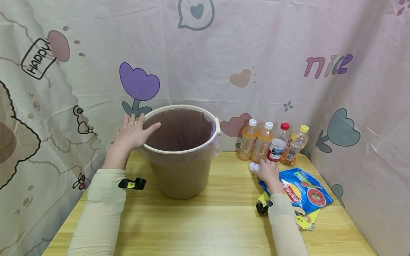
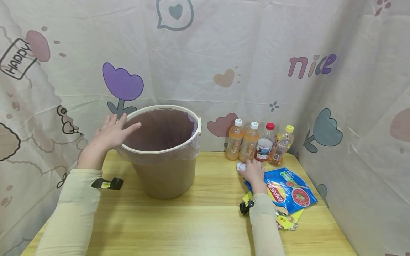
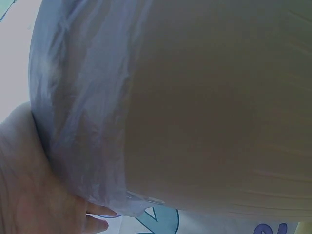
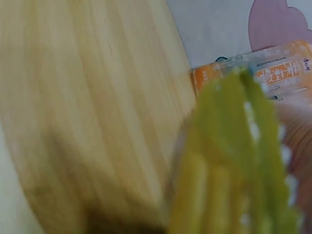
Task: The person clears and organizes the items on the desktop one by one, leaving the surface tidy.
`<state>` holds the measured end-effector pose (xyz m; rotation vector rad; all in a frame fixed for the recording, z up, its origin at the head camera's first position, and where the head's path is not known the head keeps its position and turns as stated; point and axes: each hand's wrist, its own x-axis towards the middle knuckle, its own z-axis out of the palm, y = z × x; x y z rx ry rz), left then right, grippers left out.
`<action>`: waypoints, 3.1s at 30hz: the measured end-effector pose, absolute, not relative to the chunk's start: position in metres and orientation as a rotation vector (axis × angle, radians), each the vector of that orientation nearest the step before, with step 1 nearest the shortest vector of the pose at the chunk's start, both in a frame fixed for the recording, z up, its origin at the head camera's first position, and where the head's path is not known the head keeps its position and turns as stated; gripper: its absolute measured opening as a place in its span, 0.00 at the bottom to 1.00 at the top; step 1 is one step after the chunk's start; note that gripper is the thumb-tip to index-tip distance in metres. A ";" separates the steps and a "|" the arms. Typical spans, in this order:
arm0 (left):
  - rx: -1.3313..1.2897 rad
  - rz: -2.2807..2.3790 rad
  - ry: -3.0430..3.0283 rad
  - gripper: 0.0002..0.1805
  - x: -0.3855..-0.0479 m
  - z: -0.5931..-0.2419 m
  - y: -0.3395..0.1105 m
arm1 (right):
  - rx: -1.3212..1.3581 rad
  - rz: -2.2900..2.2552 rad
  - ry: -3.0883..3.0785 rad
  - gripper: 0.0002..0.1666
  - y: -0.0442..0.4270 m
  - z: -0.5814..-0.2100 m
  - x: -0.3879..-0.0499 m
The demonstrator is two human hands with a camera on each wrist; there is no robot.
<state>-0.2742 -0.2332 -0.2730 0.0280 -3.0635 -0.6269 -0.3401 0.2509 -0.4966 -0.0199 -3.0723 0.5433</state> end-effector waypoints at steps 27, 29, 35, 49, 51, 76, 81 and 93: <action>0.036 -0.643 -3.065 0.58 -0.274 -0.273 -0.232 | -0.008 0.531 -3.105 0.33 0.249 -0.499 -0.335; 0.036 -0.641 -3.066 0.58 -0.275 -0.273 -0.233 | -0.003 0.525 -3.105 0.32 0.248 -0.498 -0.335; 0.029 -0.644 -3.073 0.58 -0.274 -0.273 -0.234 | 0.021 0.506 -3.095 0.30 0.248 -0.500 -0.334; 0.030 -0.647 -3.075 0.58 -0.273 -0.271 -0.233 | 0.094 0.448 -3.019 0.30 0.241 -0.498 -0.326; 0.030 -0.645 -3.075 0.58 -0.273 -0.271 -0.233 | 0.105 0.446 -3.010 0.30 0.239 -0.496 -0.324; 0.022 -0.648 -3.067 0.58 -0.273 -0.271 -0.233 | 0.248 0.345 -2.929 0.32 0.225 -0.471 -0.301; 0.024 -0.654 -3.069 0.58 -0.273 -0.272 -0.233 | 0.284 0.295 -2.895 0.36 0.221 -0.462 -0.297; 0.028 -0.657 -3.063 0.58 -0.274 -0.273 -0.235 | 0.339 0.237 -2.810 0.29 0.212 -0.444 -0.293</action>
